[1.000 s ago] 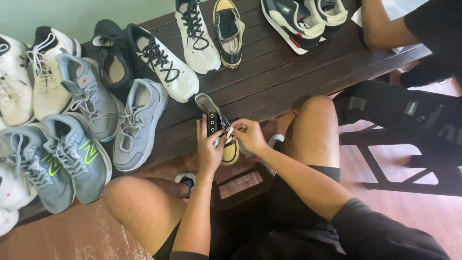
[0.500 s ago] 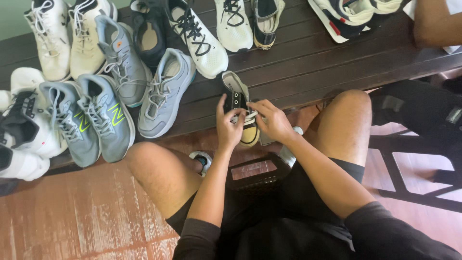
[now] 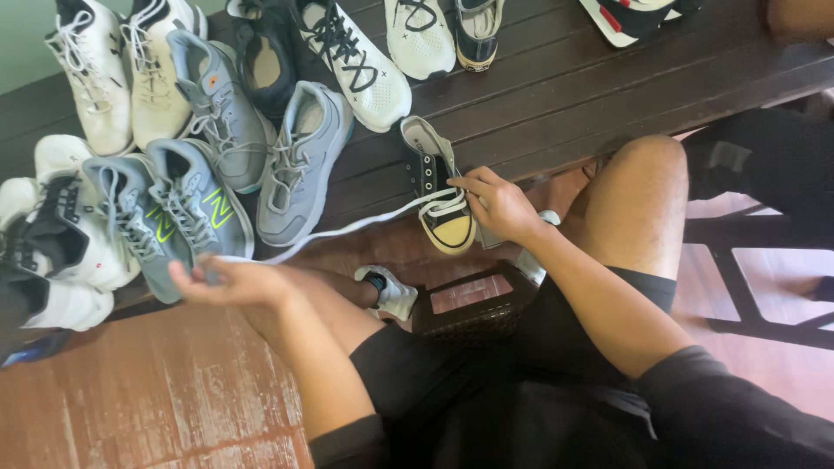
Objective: The person sits on a low stool and laces a black and yellow sneaker. They thread a white shoelace through the eyelets, pull the ends to tighten the fit, and tie a knot at the top.
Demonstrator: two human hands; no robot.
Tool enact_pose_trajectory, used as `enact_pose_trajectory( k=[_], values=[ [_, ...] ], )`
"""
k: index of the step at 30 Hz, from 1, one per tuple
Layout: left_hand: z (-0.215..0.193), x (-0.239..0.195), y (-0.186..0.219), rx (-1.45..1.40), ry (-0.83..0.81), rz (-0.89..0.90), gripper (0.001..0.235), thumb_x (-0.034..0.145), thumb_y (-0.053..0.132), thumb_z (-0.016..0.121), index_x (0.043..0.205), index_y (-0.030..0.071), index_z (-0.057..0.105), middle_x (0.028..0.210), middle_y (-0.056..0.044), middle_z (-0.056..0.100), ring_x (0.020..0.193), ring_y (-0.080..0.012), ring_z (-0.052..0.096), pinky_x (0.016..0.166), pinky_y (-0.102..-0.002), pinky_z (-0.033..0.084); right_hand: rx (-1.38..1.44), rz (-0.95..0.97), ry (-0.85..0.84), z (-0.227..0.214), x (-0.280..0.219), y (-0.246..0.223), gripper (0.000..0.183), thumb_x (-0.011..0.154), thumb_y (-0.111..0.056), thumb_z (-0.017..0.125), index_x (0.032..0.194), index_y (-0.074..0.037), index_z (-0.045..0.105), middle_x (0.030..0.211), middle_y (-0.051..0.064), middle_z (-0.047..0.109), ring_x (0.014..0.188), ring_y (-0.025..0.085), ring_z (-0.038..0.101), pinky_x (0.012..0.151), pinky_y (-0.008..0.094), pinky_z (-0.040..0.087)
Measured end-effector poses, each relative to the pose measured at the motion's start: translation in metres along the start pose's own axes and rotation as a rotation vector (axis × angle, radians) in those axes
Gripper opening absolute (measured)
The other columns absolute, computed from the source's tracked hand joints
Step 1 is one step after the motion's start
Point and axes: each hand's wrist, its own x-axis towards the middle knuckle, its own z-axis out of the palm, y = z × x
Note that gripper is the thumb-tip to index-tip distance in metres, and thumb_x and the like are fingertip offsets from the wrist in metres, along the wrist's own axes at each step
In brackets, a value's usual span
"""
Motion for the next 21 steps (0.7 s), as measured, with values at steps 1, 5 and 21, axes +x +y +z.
enact_pose_trajectory(
  k=[1, 5, 21],
  values=[
    [-0.001, -0.017, 0.016, -0.039, -0.188, 0.087, 0.031, 0.095, -0.001, 0.060, 0.125, 0.002, 0.055, 0.121, -0.025, 0.055, 0.114, -0.0348, 0.054, 0.100, -0.043, 0.041, 0.003, 0.009, 0.017, 0.000, 0.000, -0.001, 0.037, 0.090, -0.012, 0.054, 0.123, -0.024, 0.063, 0.107, 0.005, 0.060, 0.088, 0.035, 0.067, 0.075, 0.046, 0.056],
    [0.002, -0.095, 0.074, -0.132, -0.815, 0.294, 0.032, 0.092, 0.008, 0.067, 0.123, 0.003, 0.061, 0.129, -0.018, 0.056, 0.129, -0.0356, 0.047, 0.109, -0.045, 0.034, -0.046, 0.029, 0.025, 0.005, 0.001, 0.001, 0.035, 0.090, -0.013, 0.056, 0.121, -0.024, 0.065, 0.108, 0.002, 0.061, 0.087, 0.029, 0.069, 0.075, 0.045, 0.056],
    [-0.022, -0.169, 0.094, 0.240, -1.506, 0.163, 0.020, 0.088, 0.026, 0.066, 0.104, 0.015, 0.064, 0.090, -0.007, 0.062, 0.084, -0.0322, 0.068, 0.069, -0.046, 0.058, -0.130, -0.014, -0.021, 0.000, -0.007, -0.010, 0.047, 0.085, -0.012, 0.053, 0.132, -0.020, 0.055, 0.112, 0.008, 0.054, 0.086, 0.032, 0.068, 0.072, 0.045, 0.057]
  ],
)
